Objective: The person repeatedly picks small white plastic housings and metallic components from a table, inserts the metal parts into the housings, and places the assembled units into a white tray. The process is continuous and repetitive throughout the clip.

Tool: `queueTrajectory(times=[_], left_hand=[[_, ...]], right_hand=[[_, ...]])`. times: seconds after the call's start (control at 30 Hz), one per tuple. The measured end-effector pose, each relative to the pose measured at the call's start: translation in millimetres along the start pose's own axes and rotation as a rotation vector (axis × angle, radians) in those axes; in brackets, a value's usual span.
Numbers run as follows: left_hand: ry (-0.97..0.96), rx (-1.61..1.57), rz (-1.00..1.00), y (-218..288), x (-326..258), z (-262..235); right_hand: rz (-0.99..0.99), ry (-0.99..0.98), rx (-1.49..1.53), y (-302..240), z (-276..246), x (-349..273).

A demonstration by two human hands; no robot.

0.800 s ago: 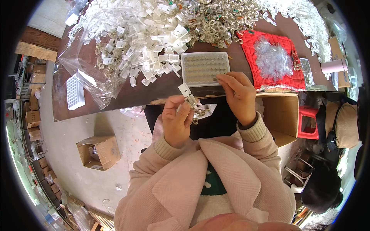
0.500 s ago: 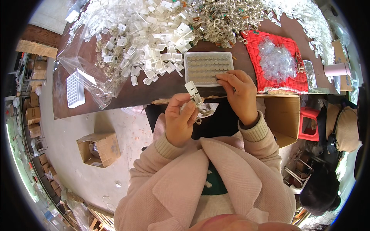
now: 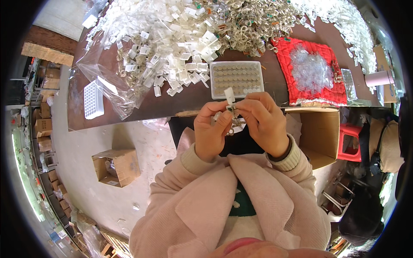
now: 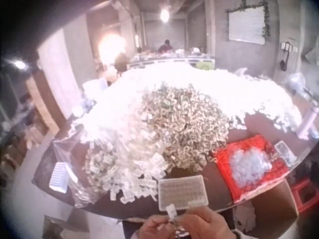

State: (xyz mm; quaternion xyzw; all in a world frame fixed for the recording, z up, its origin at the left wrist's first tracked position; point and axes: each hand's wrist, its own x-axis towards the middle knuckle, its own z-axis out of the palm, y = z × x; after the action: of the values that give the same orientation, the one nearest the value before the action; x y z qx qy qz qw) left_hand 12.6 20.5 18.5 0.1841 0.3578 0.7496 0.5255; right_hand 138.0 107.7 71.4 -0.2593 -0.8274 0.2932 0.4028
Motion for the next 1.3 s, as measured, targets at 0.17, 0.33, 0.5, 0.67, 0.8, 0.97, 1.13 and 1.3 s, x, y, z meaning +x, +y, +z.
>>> queueTrajectory(times=[0.17,0.33,0.5,0.67,0.8,0.97,1.13,1.3], left_hand=[[-0.036,0.022,-0.025,4.7,-3.3,0.8],[-0.011,-0.116,-0.139,3.1,-6.9,1.6],[-0.002,-0.152,-0.201,1.4,-7.4,-5.0],[0.014,-0.117,-0.228,-0.6,-5.2,-9.5],[0.024,-0.110,-0.254,-1.3,-1.6,-10.2],[0.027,-0.085,-0.224,-3.5,-1.3,-13.7],[0.034,-0.201,-0.282,-0.2,-2.5,-24.8],[0.009,-0.228,-0.272,-0.5,2.9,-27.3]], right_hand=[[0.000,-0.055,0.011,-5.6,-4.6,-2.8],[-0.047,0.005,-0.003,-3.5,-3.0,-7.4],[-0.025,-0.077,0.054,-2.4,-2.2,-7.1],[0.038,-0.108,0.150,0.8,-0.3,-4.1],[-0.109,-0.039,0.059,6.4,5.1,-3.0],[-0.209,-0.014,-0.042,14.1,8.5,-10.9],[0.073,0.146,-0.070,29.1,1.7,-16.8],[-0.032,0.084,-0.275,50.0,4.1,-3.0]])
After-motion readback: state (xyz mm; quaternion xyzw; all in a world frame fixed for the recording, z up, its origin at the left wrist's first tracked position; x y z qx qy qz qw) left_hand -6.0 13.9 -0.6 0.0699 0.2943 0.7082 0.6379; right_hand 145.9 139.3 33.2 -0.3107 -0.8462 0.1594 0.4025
